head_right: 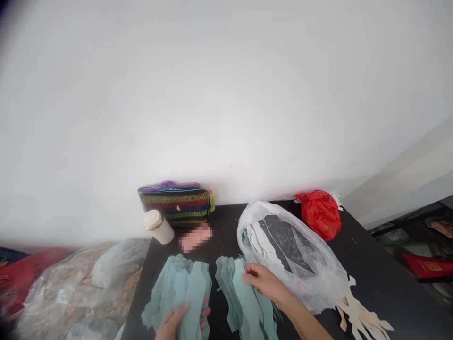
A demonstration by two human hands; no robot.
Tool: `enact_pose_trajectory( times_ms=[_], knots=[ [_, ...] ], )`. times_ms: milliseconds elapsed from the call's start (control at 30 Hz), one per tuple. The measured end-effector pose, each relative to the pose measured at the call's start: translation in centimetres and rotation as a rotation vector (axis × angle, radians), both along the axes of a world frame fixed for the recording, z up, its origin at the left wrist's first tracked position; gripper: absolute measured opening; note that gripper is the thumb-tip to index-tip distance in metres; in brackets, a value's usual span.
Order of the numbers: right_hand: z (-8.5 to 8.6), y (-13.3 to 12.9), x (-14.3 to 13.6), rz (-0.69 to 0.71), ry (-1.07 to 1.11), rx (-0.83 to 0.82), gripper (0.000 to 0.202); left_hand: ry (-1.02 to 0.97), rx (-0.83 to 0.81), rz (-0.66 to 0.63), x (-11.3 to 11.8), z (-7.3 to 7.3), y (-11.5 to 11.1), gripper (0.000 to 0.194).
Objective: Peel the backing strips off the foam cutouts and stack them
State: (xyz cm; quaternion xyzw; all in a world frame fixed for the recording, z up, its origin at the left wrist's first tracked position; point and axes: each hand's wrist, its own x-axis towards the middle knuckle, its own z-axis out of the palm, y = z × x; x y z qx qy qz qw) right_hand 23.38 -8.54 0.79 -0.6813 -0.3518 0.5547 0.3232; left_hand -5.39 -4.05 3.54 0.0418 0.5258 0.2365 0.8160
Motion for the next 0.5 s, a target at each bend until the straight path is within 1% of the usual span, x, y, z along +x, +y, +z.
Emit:
enact_pose_trajectory(
  times_ms=[67,100,133,167,233,333,400,500],
  knots=[
    [-1.7,-0.1,1.1,-0.01,-0.28,0.057,0.022,-0.031,-0.002,-0.041,0.1,-0.2,0.1,0.035],
    [-2.2,-0.1,1.2,-0.029,-0.408,0.098,0.025,-0.045,0.002,-0.067,0.3,-0.3,0.1,0.035],
    [-2.4,-0.1,1.0,-0.046,-0.494,0.137,0.03,-0.053,0.008,-0.094,0.6,-0.5,0.0,0.036],
    [-2.3,-0.1,0.3,-0.05,-0.524,0.162,0.034,-0.051,0.008,-0.117,0.9,-0.7,-0.1,0.038],
    [-1.4,0.1,-1.9,-0.012,-0.435,0.174,0.038,-0.021,-0.005,-0.135,1.8,-1.2,-0.4,0.042],
    [0.2,0.5,-6.1,0.073,-0.183,0.155,0.032,0.013,0.042,-0.117,3.2,-2.2,-1.1,0.045],
    [0.8,0.7,-8.3,0.064,-0.071,0.157,0.031,0.026,0.124,-0.1,3.6,-2.7,-1.4,0.046],
    [0.7,0.9,-9.5,-0.002,0.029,0.155,0.038,0.067,0.157,-0.034,3.1,-3.1,-1.5,0.047]
  ],
)
